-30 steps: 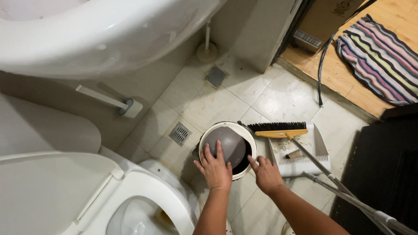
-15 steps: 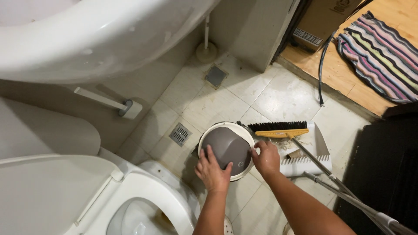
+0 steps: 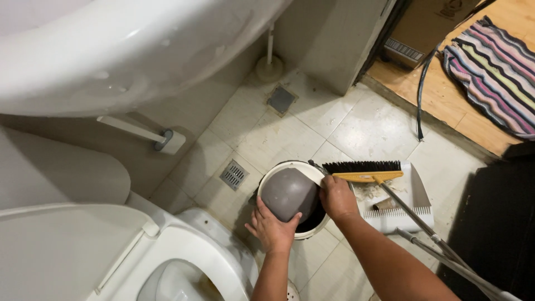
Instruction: The person sweeps debris on a tiled bathroom floor into a dustpan using a broom. They move around the toilet and a red bucket to gather the dirt. Finally, they lift the dustpan and empty the collected debris into a trash bin.
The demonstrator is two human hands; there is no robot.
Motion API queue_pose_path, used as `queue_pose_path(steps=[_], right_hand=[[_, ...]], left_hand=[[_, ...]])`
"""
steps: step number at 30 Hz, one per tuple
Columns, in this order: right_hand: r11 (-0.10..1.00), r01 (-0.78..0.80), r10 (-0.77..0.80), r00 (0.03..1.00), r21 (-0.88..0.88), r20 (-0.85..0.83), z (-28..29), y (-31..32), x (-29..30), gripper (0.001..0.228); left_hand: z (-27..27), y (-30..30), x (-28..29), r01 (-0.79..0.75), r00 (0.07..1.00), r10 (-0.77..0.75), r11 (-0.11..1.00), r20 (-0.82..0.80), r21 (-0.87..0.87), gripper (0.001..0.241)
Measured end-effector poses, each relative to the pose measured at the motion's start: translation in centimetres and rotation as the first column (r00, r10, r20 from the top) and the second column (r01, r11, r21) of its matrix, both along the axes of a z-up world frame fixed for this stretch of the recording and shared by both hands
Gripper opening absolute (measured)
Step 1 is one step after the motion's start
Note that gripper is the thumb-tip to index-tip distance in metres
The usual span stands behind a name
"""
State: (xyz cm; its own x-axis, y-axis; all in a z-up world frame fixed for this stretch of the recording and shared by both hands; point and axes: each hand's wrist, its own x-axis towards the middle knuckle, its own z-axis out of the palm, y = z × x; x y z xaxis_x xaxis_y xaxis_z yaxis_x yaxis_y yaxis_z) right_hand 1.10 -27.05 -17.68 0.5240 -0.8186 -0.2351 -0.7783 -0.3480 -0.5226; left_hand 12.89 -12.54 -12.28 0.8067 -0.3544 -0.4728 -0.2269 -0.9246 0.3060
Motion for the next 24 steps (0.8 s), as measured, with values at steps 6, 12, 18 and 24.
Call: queue_pose_path(steps=[6,12,18,24], right_hand=[[0.998,0.008,-0.006,1.000,0.069,-0.029,3.5,-0.2,0.8,0.033],[0.995,0.052,-0.038,0.988,-0.090,0.150,2.4,0.7,-0.3,0.027],[0.995,0.084,-0.076,0.989,-0.062,0.124,2.1,0.6,-1.2,0.029],[0.989,0.088,-0.067,0.983,-0.120,0.168,-1.6,0.2,-2.5,0.024]], left_hand=[[-0.9,0.7,-0.9,0.010,0.989,0.012,0.989,0.149,-0.150,0.128],[-1.9,1.7,-2.0,0.051,0.960,0.040,0.948,0.276,-0.315,0.116],[-2.2,1.5,-2.8,0.122,0.923,0.050,0.902,0.381,-0.414,0.110],[-3.2,1.5,-3.6,0.088,0.944,0.027,0.939,0.328,-0.331,0.109]])
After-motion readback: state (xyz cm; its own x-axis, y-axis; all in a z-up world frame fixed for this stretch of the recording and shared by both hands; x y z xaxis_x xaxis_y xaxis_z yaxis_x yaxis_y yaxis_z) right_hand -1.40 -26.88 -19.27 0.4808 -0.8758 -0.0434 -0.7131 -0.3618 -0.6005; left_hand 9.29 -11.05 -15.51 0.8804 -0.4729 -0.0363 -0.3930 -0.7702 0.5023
